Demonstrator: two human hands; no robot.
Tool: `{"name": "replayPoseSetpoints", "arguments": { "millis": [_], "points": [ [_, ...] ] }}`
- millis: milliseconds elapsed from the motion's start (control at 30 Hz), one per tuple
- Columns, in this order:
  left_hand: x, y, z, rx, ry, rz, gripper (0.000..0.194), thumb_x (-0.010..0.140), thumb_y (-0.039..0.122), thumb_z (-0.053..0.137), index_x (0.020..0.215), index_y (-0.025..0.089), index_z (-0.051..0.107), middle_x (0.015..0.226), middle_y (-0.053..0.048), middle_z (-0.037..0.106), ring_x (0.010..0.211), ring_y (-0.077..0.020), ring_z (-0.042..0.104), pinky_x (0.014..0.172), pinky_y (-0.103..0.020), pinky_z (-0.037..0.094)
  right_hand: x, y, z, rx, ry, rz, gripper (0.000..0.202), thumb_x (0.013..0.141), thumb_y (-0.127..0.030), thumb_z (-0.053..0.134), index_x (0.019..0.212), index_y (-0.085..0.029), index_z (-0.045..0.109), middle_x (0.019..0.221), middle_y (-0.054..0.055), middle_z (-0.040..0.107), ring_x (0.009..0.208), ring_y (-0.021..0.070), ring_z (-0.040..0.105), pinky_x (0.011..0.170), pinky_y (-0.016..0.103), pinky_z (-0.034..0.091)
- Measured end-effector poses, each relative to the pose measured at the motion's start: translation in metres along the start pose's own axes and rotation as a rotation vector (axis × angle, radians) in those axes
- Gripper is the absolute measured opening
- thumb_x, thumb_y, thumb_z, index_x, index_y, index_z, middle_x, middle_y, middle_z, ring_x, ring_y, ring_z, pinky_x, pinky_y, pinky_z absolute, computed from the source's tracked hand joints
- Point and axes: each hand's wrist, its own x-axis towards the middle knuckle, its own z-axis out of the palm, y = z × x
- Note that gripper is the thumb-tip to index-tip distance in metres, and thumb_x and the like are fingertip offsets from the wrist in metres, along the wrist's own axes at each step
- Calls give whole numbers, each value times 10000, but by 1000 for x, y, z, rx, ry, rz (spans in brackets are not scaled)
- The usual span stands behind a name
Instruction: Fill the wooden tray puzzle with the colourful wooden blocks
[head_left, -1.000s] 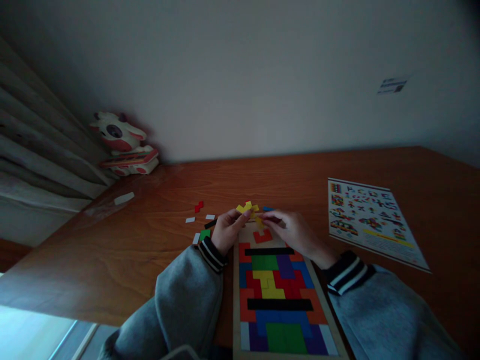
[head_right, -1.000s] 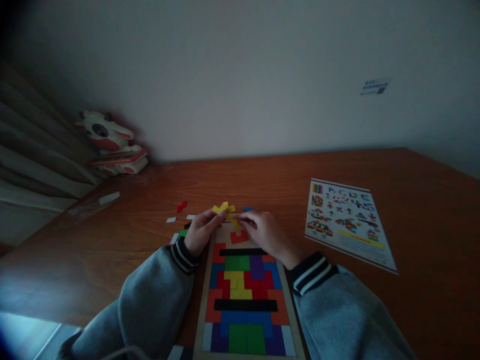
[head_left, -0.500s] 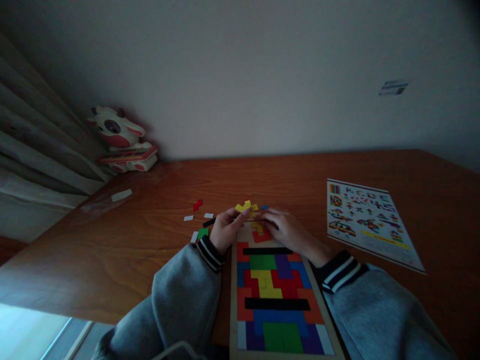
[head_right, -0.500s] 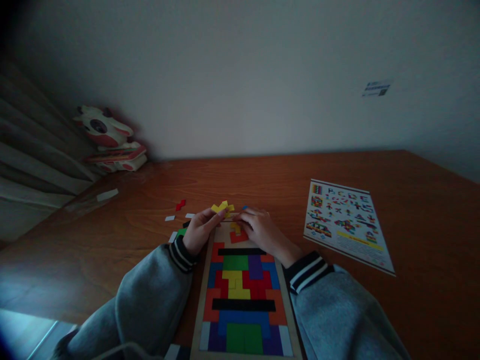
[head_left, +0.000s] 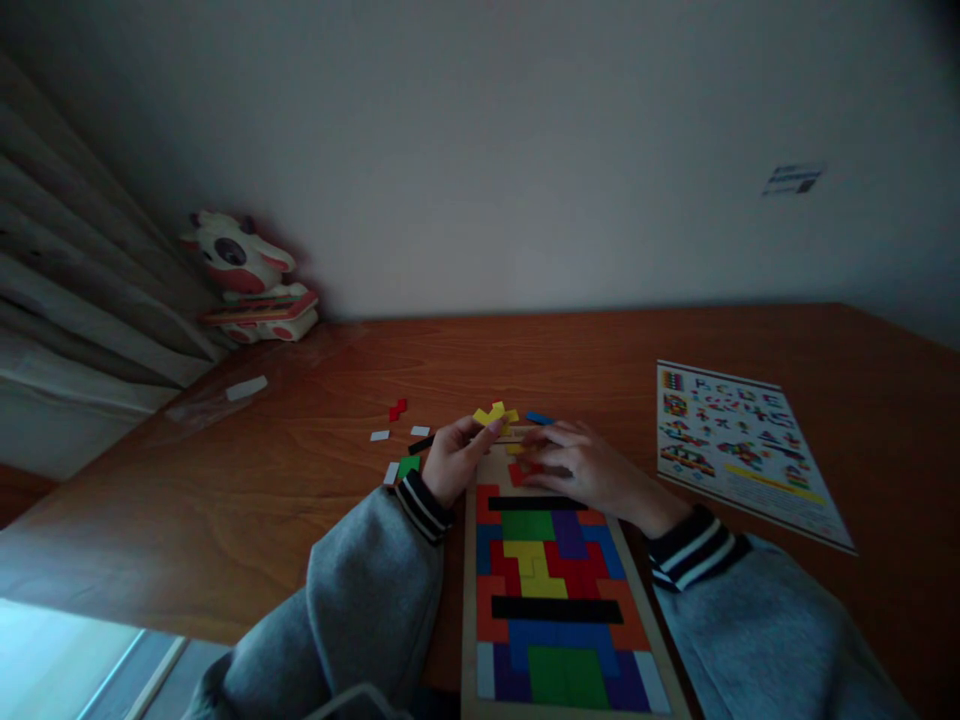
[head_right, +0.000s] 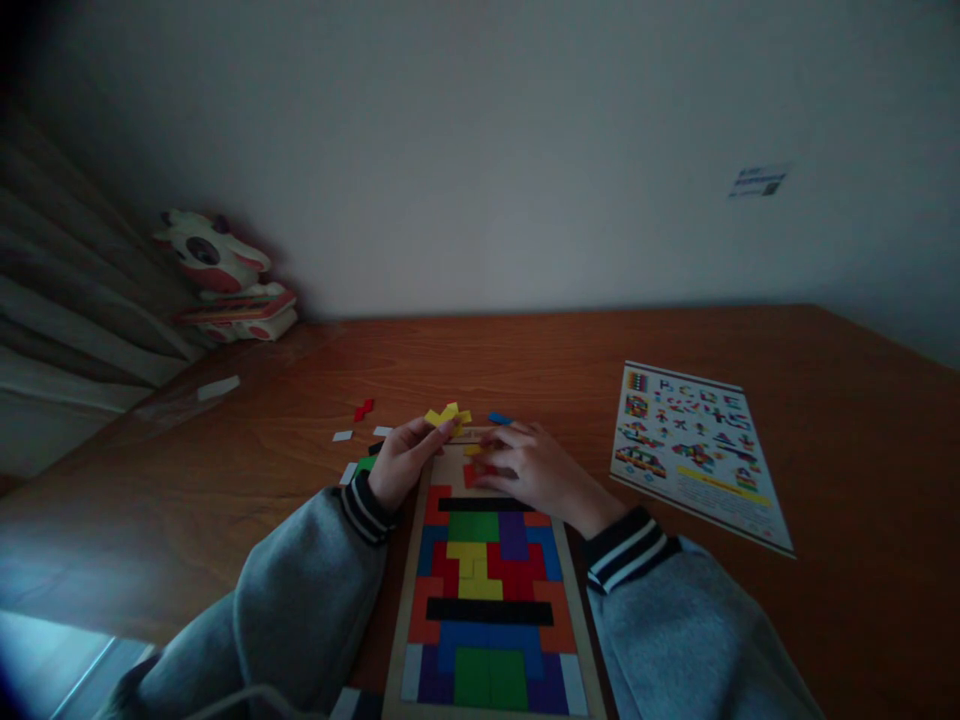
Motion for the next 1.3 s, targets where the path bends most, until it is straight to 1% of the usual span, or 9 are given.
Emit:
{"name": "replayPoseSetpoints", "arguments": {
  "millis": [100,200,367,567,767,967,1067,1167,1300],
  "points": [
    [0,0,0,5,11,-12,345,776,483,731,788,140,703,689,-9,630,588,-103,495,575,-237,369,0,-1,-2,-39,-11,-37,218,907,-400,622,1060,-295,736,1185,46,679,1139,244,586,965,455,449],
    [0,0,-1,9,13,-14,344,781,483,728,807,140,709,678,-4,622,582,-100,488,576,-238,366,0,-2,-1,-71,-18,-58,205,921,-395,603,1037,-290,736,1158,35,695,1129,240,598,961,451,447],
    [0,0,-1,38,15,17,353,779,494,727,786,142,698,699,-15,632,604,-107,496,593,-244,380,1,-6,2,-88,31,-48,217,932,-378,589,1016,-244,736,1050,62,721,997,229,647,910,429,473],
    [1,-2,-1,41,7,0,362,786,496,715,798,136,684,717,-12,626,620,-105,489,596,-236,369,2,-8,4,-116,70,-54,189,910,-362,625,950,-212,733,989,56,730,943,215,663,889,403,490],
    [2,-4,-2,47,-1,12,363,792,493,709,814,131,693,709,-7,610,625,-107,477,602,-237,366,0,-7,8,-103,100,-65,163,903,-346,635,905,-235,754,1016,51,720,969,211,659,897,397,503],
    [1,-3,-2,35,-5,9,354,795,480,711,835,128,703,703,-4,613,615,-104,481,607,-238,370,-1,-11,5,-72,51,-67,156,910,-317,633,968,-236,753,1074,66,694,1030,219,641,946,428,488],
    [0,-2,-2,38,7,8,348,794,473,717,822,126,705,686,-2,614,603,-102,485,587,-233,362,0,-11,6,-64,51,-61,149,910,-298,634,973,-230,749,1060,67,705,1021,222,651,928,425,498],
    [1,-1,-1,16,20,7,349,772,470,739,785,123,702,704,-11,634,608,-102,496,584,-231,370,6,-13,8,-36,60,-56,139,915,-258,625,958,-208,747,1053,72,713,1018,214,659,918,398,514],
    [3,-3,-1,-104,87,1,367,736,482,770,759,123,693,727,-18,649,629,-104,516,602,-231,387,16,-21,7,-31,19,-51,131,908,-218,620,934,-202,748,1080,84,695,1024,214,660,891,370,535]
  ]
}}
